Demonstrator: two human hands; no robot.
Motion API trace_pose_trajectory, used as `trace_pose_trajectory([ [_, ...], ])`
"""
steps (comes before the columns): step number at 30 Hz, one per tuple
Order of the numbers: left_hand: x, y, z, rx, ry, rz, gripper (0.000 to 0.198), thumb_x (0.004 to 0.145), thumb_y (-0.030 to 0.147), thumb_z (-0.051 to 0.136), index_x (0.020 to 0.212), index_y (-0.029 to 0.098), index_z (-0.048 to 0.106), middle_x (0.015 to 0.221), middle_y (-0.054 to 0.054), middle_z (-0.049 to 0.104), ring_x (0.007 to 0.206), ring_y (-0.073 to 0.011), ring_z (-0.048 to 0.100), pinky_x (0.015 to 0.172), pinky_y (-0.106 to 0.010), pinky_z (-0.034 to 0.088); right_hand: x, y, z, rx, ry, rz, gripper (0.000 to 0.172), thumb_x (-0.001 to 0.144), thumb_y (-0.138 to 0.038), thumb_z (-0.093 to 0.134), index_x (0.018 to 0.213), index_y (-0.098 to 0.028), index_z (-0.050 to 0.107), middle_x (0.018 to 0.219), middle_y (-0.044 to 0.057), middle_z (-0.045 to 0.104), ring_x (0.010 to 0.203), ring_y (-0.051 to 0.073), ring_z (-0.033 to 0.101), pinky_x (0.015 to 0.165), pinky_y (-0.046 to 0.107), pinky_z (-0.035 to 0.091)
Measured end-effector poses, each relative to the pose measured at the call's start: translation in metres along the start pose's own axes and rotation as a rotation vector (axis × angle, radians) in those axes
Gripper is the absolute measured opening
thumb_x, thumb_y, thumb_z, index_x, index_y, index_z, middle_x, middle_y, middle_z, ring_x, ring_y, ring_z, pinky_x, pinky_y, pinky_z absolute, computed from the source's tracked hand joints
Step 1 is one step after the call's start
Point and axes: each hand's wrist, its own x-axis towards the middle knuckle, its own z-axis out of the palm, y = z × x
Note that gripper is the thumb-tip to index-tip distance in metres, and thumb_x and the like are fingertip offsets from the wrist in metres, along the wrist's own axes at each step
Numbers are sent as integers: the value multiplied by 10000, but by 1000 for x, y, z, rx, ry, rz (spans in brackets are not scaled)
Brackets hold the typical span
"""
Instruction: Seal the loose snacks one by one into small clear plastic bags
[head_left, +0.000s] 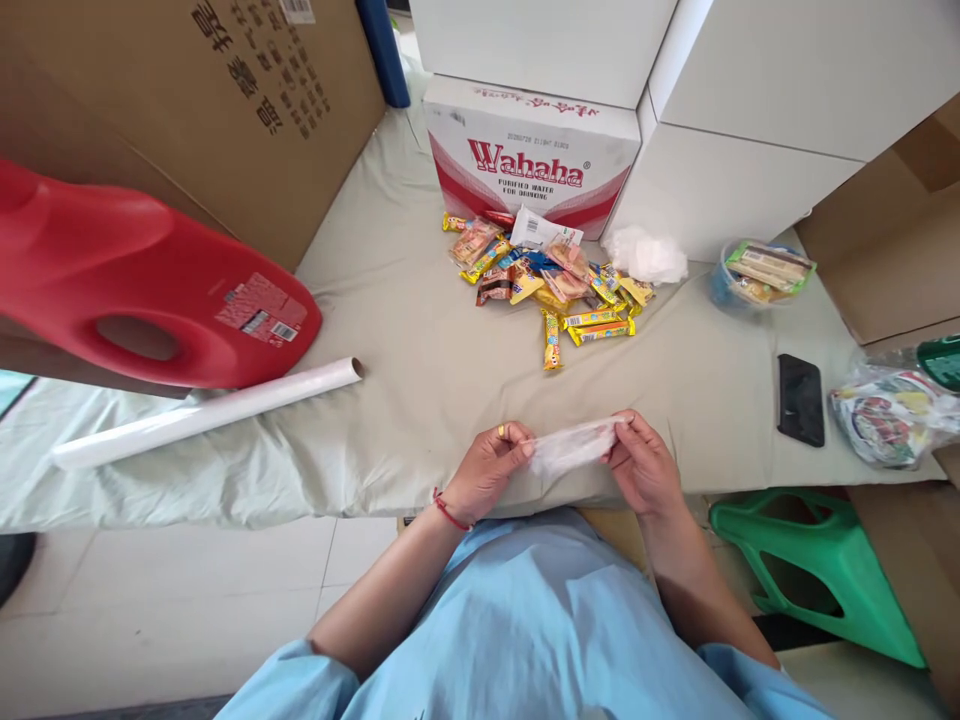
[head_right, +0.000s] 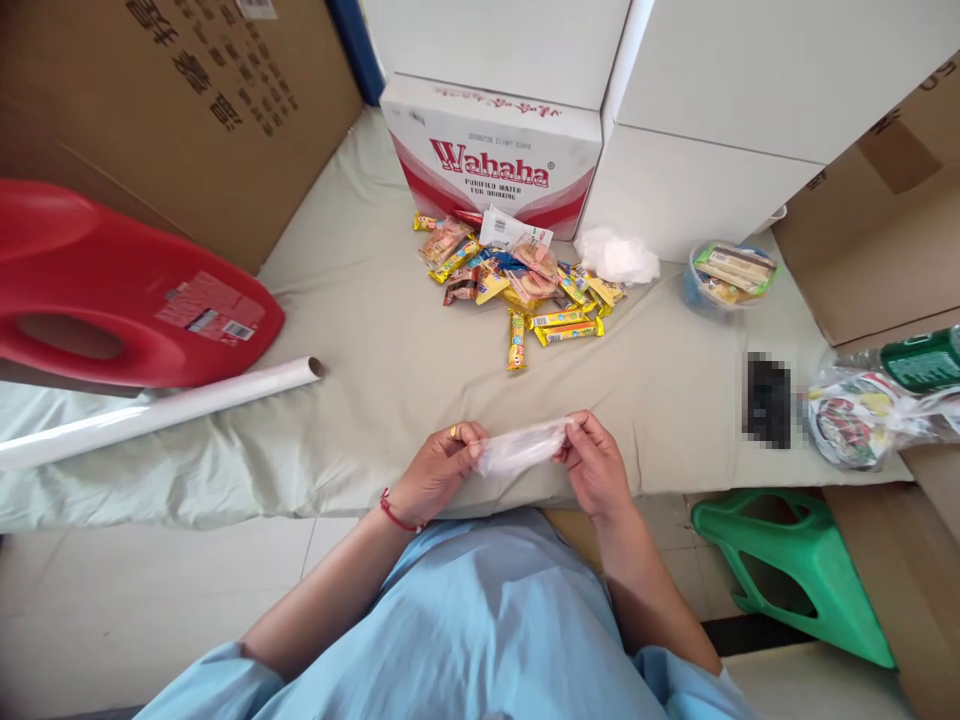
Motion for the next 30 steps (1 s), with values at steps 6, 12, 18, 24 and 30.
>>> trace_pose_trajectory([
  [6,-4,2,-6,-93,65,-2,424,748,495,882,833,185,605,1013,-42,635,847,-135,590,724,-262,471,8,2,-7,223,121,181,359,695,-375,921,803,-208,622,635,-71,600,408,30,405,316,118,324],
  [12,-5,11,4,-141,38,-153,665,833,784,629,1123,187,683,1193,-132,679,1072,-237,629,843,-330,523,7,-2,-2,96,-6,239,388,742,-434,875,780,-208,561,581,-82,543,349,19,327,278,122,227],
  [18,-4,6,16,141,-125,-304,456,746,568,840,857,148,704,758,-2,640,692,-122,530,671,-252,405,5,1,-1,-195,-188,207,372,817,-528,815,855,-209,628,616,-53,570,448,59,448,407,161,374],
  [24,-2,-11,21,297,204,-67,383,788,538,783,823,169,689,725,11,624,675,-122,523,661,-249,413,4,3,-5,-261,-24,0,473,879,-658,692,1129,-260,647,1142,72,671,1032,205,645,813,324,598],
  [30,-7,-7,22,540,272,249,213,905,406,687,881,199,730,940,-50,696,870,-168,636,784,-268,482,-6,7,10,-464,-172,95,522,796,-580,810,1137,-231,625,1016,64,689,922,202,649,692,299,584],
])
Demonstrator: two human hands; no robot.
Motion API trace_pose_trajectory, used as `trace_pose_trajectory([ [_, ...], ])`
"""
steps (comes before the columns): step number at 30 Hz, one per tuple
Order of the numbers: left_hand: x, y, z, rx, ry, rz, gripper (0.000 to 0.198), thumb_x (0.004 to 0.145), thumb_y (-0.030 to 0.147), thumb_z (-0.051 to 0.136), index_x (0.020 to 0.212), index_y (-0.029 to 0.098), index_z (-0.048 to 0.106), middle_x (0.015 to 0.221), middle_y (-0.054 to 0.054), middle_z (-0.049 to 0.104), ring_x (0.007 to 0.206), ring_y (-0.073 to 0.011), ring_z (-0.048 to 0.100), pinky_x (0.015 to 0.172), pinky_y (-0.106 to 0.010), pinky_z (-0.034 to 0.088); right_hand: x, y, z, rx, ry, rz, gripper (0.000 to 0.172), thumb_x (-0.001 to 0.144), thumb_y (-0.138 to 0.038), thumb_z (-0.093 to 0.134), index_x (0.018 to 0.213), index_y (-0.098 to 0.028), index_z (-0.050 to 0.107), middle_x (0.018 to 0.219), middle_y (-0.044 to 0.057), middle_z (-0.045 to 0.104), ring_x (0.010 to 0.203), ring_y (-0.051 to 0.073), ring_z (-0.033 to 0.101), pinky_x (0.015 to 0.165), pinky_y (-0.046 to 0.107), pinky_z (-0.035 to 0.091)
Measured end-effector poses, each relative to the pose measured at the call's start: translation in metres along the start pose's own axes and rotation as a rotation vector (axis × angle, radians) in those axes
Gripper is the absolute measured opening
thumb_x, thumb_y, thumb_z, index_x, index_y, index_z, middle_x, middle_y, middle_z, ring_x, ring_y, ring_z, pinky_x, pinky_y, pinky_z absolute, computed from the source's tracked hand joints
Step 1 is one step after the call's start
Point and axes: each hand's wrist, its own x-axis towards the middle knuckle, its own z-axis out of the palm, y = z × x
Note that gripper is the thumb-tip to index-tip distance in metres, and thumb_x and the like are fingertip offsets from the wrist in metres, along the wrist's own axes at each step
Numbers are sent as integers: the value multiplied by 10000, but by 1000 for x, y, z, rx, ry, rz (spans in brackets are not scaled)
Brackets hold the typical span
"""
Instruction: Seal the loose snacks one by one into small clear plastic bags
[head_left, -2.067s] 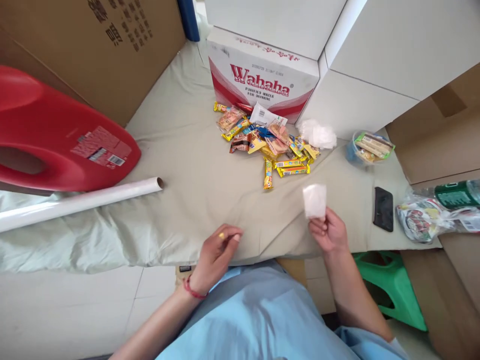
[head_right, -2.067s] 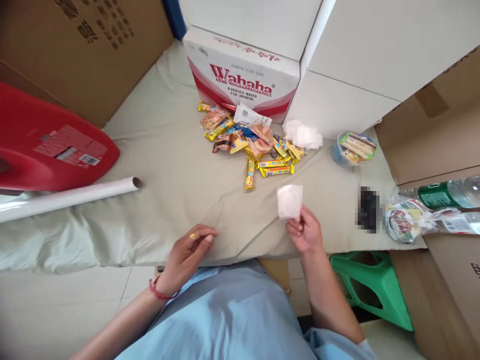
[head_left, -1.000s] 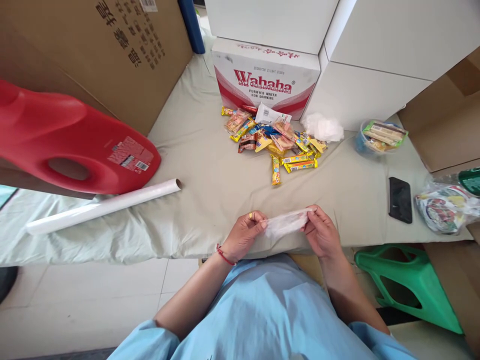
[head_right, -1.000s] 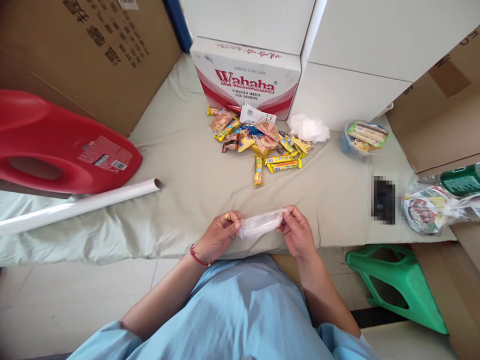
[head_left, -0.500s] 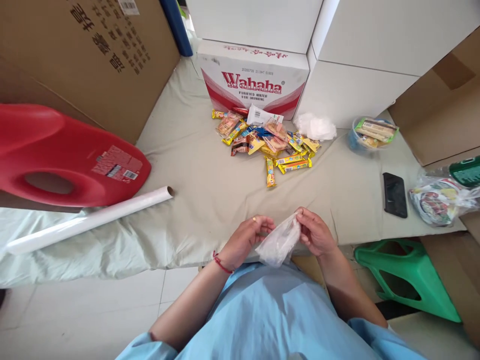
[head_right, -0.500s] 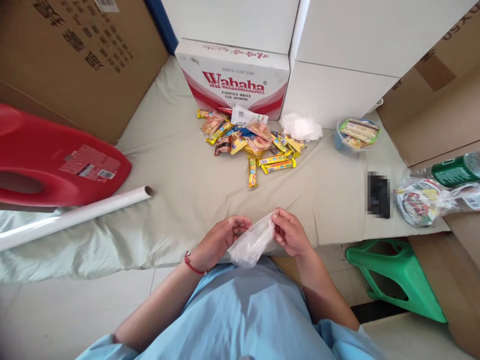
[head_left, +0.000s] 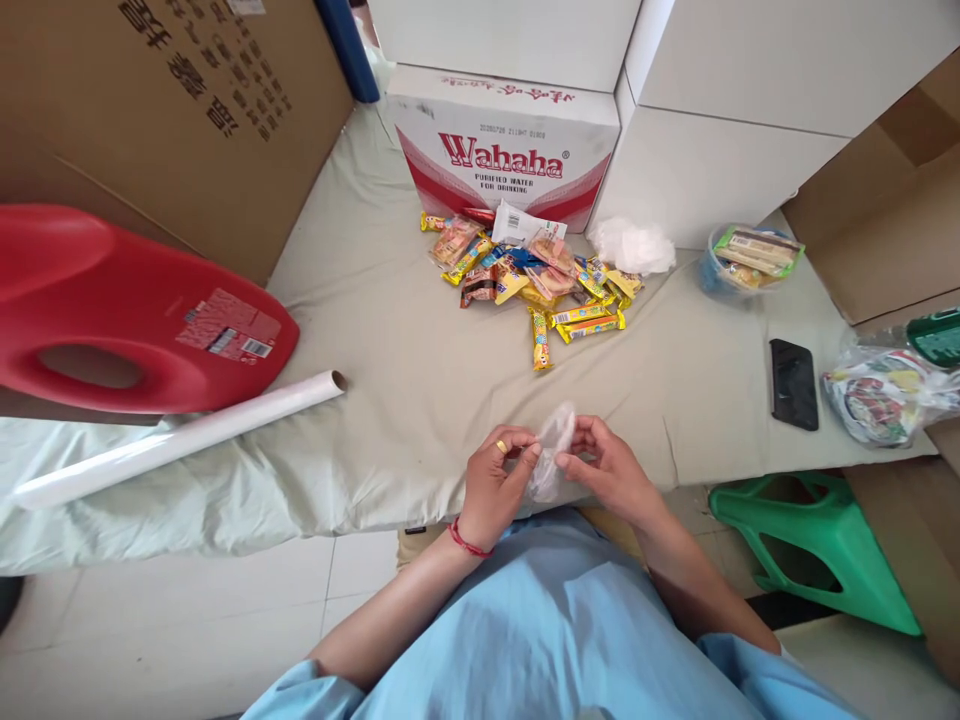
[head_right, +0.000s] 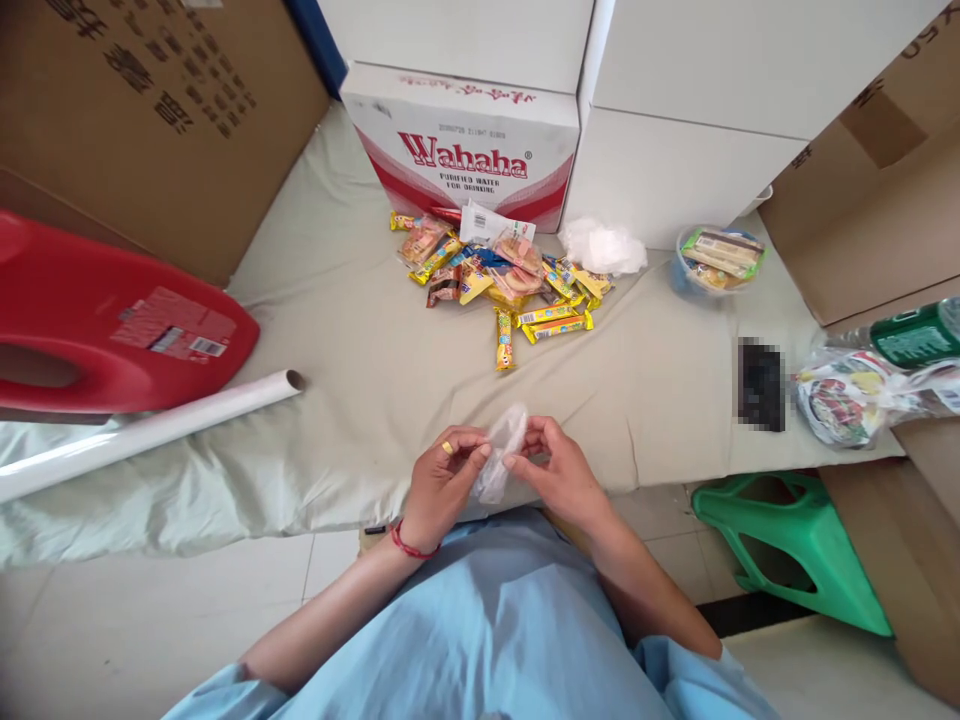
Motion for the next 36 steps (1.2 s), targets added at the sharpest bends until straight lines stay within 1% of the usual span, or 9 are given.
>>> trace_pose_trajectory([
  [6,7,2,-13,-53,48,-93,313,929,488,646,815,196,649,655,32,551,604,-112,495,591,-229,400,8,-5,-12,7,68,6,361,782,-506,823,918,-201,688,786,7,653,695,134,581,619,253,496],
  [11,9,5,-18,-114,112,-211,374,893,569,657,839,204,596,554,75,469,485,-92,381,476,-220,297,9,-5,-24,114,187,47,451,775,-616,802,975,-228,689,882,27,673,769,163,618,602,258,516],
  [16,14,-2,-19,-79,109,-203,352,932,547,610,855,204,597,542,73,449,482,-98,383,476,-223,306,6,1,-25,113,28,99,473,796,-619,793,1046,-226,713,956,49,698,860,184,640,687,295,569],
  [19,20,-6,-24,-17,151,-92,314,934,500,623,1024,200,624,737,17,584,618,-127,529,554,-241,415,6,5,-28,65,0,96,375,755,-529,857,887,-207,717,763,1,634,708,143,574,604,256,523],
  [23,19,3,-30,315,405,292,381,847,356,761,1166,210,610,1116,-78,623,980,-196,607,810,-322,502,4,5,-26,125,-15,75,325,770,-490,856,876,-209,732,727,-9,632,676,132,571,613,260,528],
  [26,9,14,-23,403,137,401,89,933,300,675,968,220,657,887,-28,633,829,-170,594,775,-310,486,2,2,-18,197,-58,61,316,787,-482,847,922,-212,753,777,10,674,713,143,611,660,282,552],
  [29,3,17,-9,338,-225,309,170,923,364,693,1021,224,690,920,-47,678,848,-185,628,764,-311,504,2,-2,-10,237,-93,37,305,796,-470,845,933,-211,761,799,18,693,706,141,626,670,288,556],
  [32,6,14,-1,275,-271,181,153,934,359,658,913,216,708,899,-50,692,811,-176,627,754,-302,494,2,-6,-12,221,-56,0,294,806,-467,839,933,-214,761,802,18,698,693,134,624,673,289,564],
  [36,17,9,-16,78,-152,-22,213,918,393,664,828,201,682,776,-19,669,729,-151,591,717,-276,468,2,-11,-36,145,95,3,317,764,-469,865,927,-216,763,813,22,708,681,132,615,657,282,574],
])
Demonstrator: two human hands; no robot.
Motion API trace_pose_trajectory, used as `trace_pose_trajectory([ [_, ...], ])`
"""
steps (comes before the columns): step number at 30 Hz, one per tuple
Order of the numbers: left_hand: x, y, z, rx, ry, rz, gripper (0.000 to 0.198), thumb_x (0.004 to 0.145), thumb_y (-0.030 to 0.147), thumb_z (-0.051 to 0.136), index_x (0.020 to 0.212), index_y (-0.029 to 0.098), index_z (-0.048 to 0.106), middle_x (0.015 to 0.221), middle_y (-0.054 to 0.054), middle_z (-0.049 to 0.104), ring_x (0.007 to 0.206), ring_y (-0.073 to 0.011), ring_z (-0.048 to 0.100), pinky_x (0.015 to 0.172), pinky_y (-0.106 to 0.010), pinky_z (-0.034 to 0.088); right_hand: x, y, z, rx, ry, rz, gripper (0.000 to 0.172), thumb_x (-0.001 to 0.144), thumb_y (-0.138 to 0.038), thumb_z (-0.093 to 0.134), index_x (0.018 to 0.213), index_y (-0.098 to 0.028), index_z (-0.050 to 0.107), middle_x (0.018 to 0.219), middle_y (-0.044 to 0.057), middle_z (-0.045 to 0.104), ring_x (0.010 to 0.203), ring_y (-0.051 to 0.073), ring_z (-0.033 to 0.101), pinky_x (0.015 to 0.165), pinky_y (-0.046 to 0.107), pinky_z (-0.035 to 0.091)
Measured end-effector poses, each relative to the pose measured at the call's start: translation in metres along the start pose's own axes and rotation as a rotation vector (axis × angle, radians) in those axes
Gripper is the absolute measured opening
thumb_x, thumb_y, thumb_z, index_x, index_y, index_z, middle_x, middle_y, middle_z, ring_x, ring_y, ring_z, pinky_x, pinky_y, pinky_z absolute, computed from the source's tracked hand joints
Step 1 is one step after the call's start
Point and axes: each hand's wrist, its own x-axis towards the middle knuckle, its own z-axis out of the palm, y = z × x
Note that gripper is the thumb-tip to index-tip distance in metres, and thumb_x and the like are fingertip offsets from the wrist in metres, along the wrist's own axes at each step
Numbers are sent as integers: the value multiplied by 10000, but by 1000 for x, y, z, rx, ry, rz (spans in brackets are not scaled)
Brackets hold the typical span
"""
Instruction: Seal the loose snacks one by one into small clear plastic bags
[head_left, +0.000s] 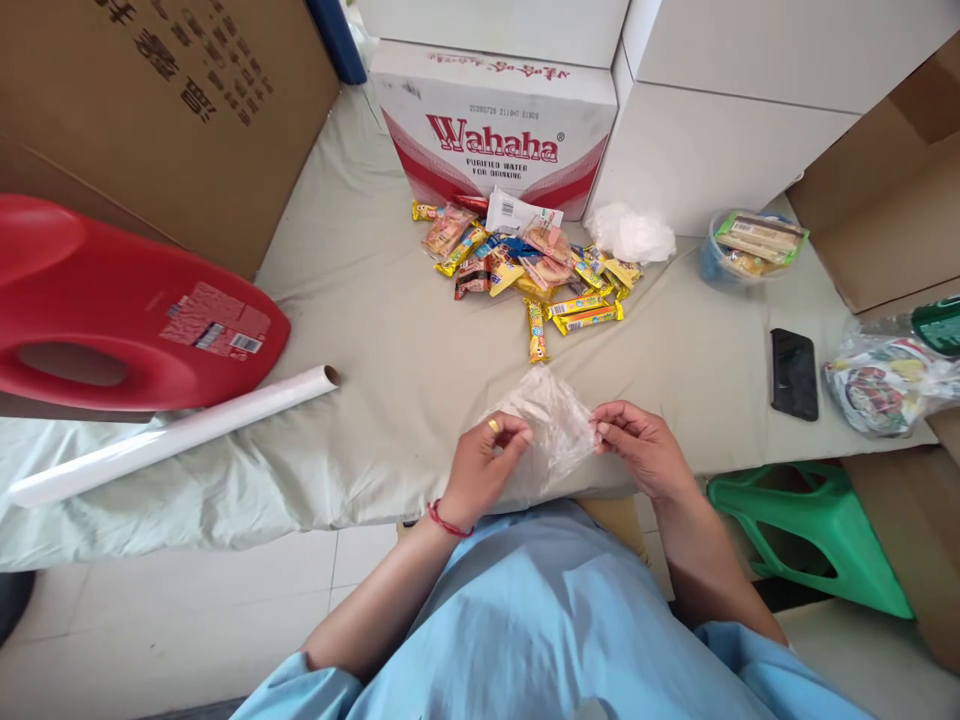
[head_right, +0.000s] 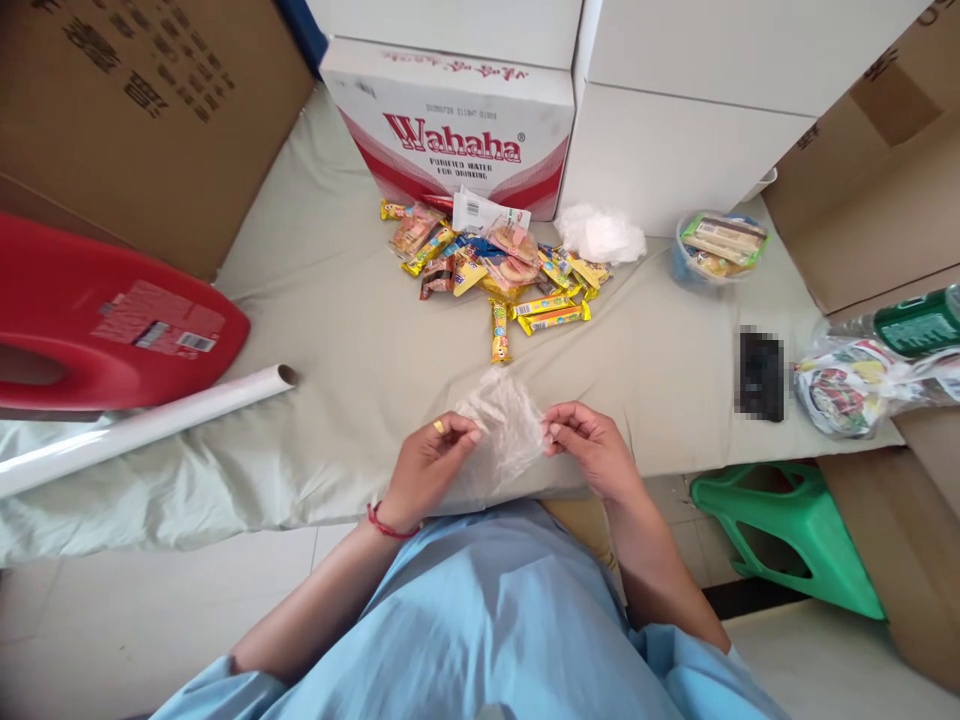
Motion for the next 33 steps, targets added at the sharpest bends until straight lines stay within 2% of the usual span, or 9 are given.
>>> trace_pose_trajectory([
  [3,4,-1,-20,-159,113,-98,284,897,469,689,840,194,646,759,-7,656,718,-145,590,712,-268,472,0,-8,-24,-49,96,1,329,737,-459,882,925,-214,769,815,27,706,689,133,614,634,265,572],
  [6,3,6,-25,-130,152,-64,280,893,466,700,855,196,637,785,-9,652,741,-143,588,733,-265,471,-2,-15,-37,-43,138,-11,314,732,-439,891,924,-222,770,817,26,704,687,128,608,616,252,563],
  [12,3,25,21,-29,-225,53,279,828,420,767,985,202,690,959,-46,672,817,-162,612,723,-271,481,-5,-19,-14,40,-1,31,325,735,-432,897,944,-224,762,810,27,709,676,132,612,606,266,552],
  [15,9,24,40,-26,-280,69,243,838,427,752,917,199,718,925,-48,668,791,-158,588,711,-274,462,-4,-20,-2,45,-52,36,323,746,-439,887,948,-223,757,816,28,707,675,138,612,605,278,551],
  [17,14,19,39,-88,-248,26,270,875,456,704,818,192,705,840,-38,657,756,-152,567,718,-278,453,-4,-22,-4,40,-45,18,318,751,-438,882,953,-226,757,821,28,706,677,139,609,608,279,551],
  [22,17,6,5,-303,-68,-140,375,819,543,764,777,185,660,730,5,608,697,-126,519,701,-259,434,-5,-26,-35,-42,122,-47,282,765,-424,866,947,-235,763,846,33,712,690,132,608,603,257,544],
  [27,12,-1,-36,-412,139,-181,429,759,586,817,750,199,633,740,-4,632,701,-131,545,691,-256,459,-6,-31,-67,-203,250,-110,312,750,-452,853,950,-230,763,808,30,695,660,136,590,584,270,528],
  [31,8,-2,-55,-514,172,-200,396,712,522,881,745,194,662,795,-22,684,763,-144,620,759,-273,515,2,-32,-72,-273,306,-193,288,800,-436,811,984,-224,749,816,24,687,696,145,598,661,298,531],
  [33,5,-1,-58,-535,171,-212,379,700,495,899,740,188,680,829,-33,715,778,-145,644,768,-275,530,5,-31,-65,-357,433,-309,272,828,-419,792,1009,-222,741,875,31,690,768,160,615,732,315,529],
])
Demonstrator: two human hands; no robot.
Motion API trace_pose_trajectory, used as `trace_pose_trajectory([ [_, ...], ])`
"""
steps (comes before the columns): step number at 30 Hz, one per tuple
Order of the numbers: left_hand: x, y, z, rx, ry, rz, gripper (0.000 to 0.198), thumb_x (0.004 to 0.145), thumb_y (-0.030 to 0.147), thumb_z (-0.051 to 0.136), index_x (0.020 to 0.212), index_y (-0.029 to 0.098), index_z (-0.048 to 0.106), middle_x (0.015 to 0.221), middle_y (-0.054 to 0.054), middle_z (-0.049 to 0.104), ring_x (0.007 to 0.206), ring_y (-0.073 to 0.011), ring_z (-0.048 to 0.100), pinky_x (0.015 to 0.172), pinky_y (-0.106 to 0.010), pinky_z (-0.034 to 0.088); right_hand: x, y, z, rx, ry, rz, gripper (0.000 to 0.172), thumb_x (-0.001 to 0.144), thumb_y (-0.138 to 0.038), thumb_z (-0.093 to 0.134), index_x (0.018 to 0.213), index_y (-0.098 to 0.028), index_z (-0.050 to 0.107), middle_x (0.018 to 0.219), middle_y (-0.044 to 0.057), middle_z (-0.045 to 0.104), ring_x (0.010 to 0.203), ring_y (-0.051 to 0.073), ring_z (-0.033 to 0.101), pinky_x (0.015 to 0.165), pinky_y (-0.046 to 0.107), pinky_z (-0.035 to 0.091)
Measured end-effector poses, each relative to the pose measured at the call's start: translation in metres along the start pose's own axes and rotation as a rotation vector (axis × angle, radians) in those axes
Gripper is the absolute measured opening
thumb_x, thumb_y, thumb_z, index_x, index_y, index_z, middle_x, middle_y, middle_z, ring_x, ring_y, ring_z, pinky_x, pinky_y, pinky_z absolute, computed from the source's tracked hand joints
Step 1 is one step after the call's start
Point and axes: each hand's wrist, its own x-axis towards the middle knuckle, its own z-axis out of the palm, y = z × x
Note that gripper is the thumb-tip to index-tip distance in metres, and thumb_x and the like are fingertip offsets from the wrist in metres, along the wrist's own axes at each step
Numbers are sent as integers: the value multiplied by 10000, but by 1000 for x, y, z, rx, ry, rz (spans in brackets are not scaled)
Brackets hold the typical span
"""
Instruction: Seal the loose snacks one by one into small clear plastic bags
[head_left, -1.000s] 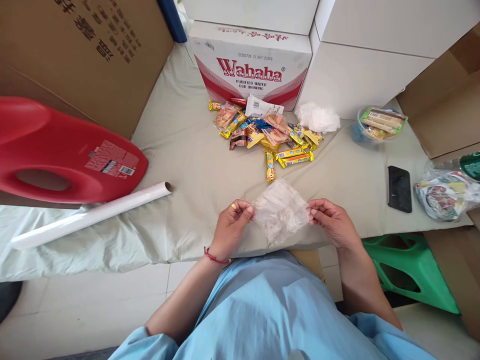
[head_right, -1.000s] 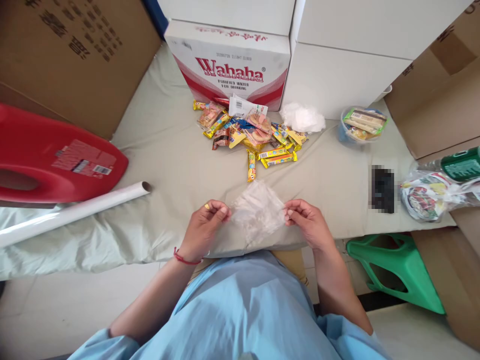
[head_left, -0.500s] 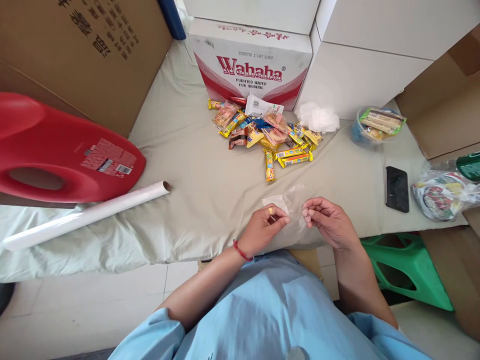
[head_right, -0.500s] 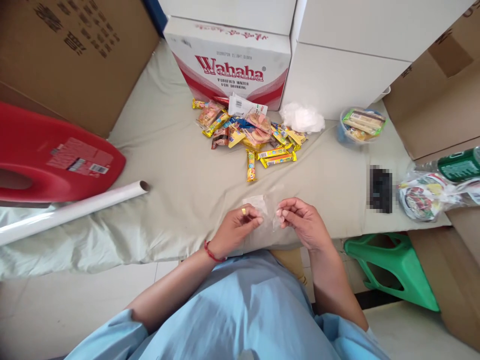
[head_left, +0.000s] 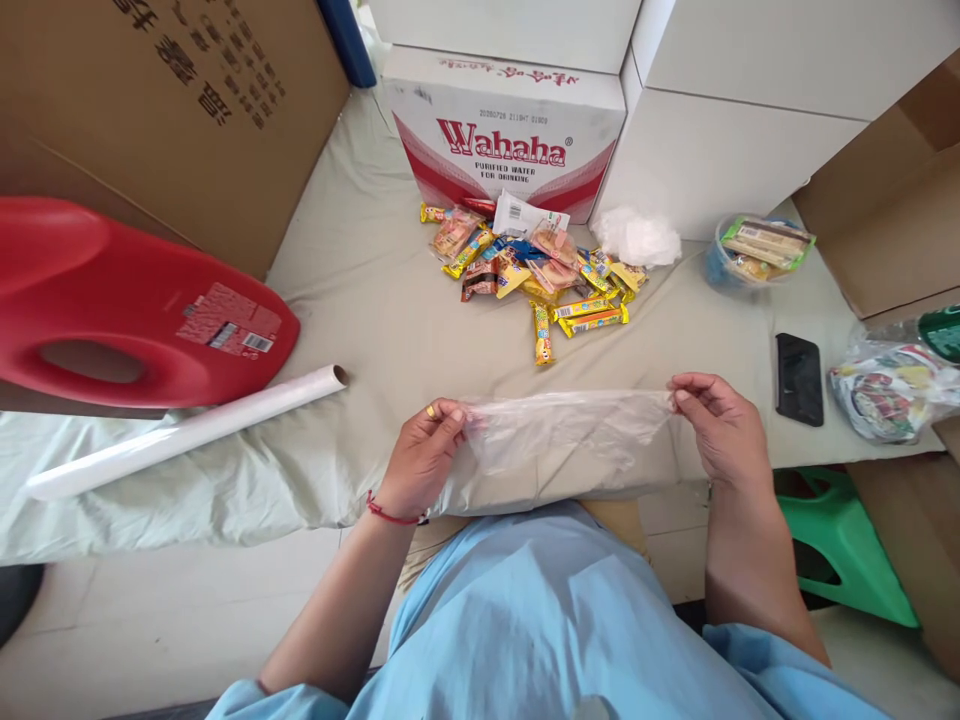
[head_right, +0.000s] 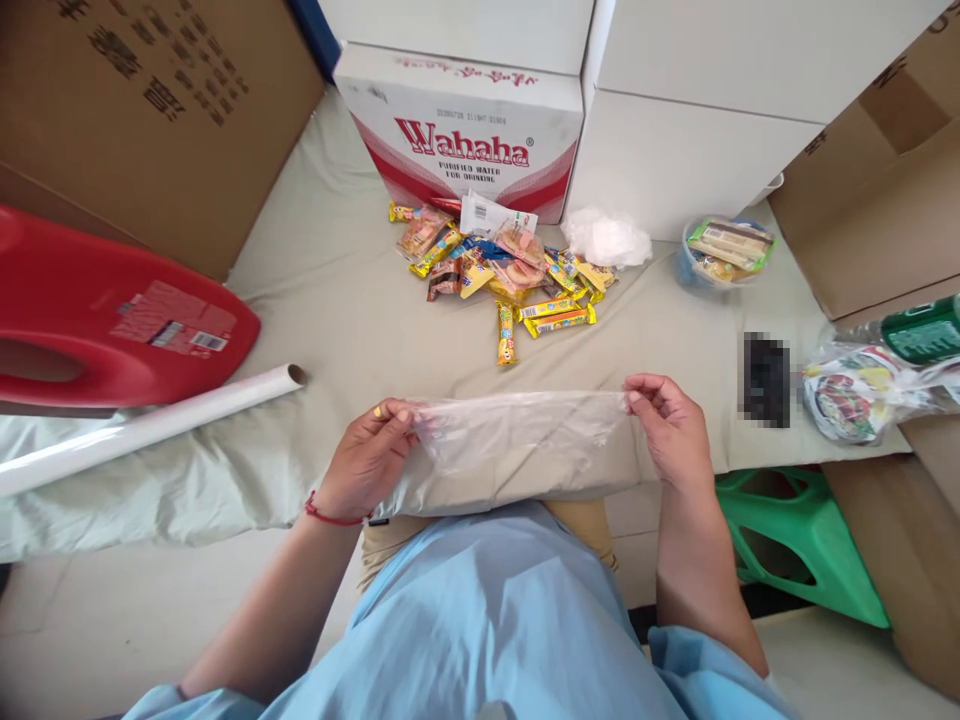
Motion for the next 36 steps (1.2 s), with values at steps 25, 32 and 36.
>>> trace_pose_trajectory([
  [25,-16,-10,25,114,-52,-45,304,769,461,844,841,173,775,866,-66,782,803,-165,686,801,-298,548,-48,-33,115,100,-477,-120,199,953,-433,674,900,-241,674,805,7,606,701,150,534,656,287,433],
  [32,-12,-14,31,137,-9,3,278,748,404,863,791,179,705,848,-30,736,790,-140,660,787,-270,516,-60,-8,82,130,-388,25,240,953,-452,676,878,-228,631,792,0,574,708,143,513,642,267,432],
  [36,-15,-23,52,273,-206,97,239,813,374,816,765,180,684,872,-35,701,845,-153,645,810,-278,510,-68,-18,97,41,-438,-208,251,902,-438,751,1037,-242,669,1004,36,623,824,161,558,766,307,490],
])
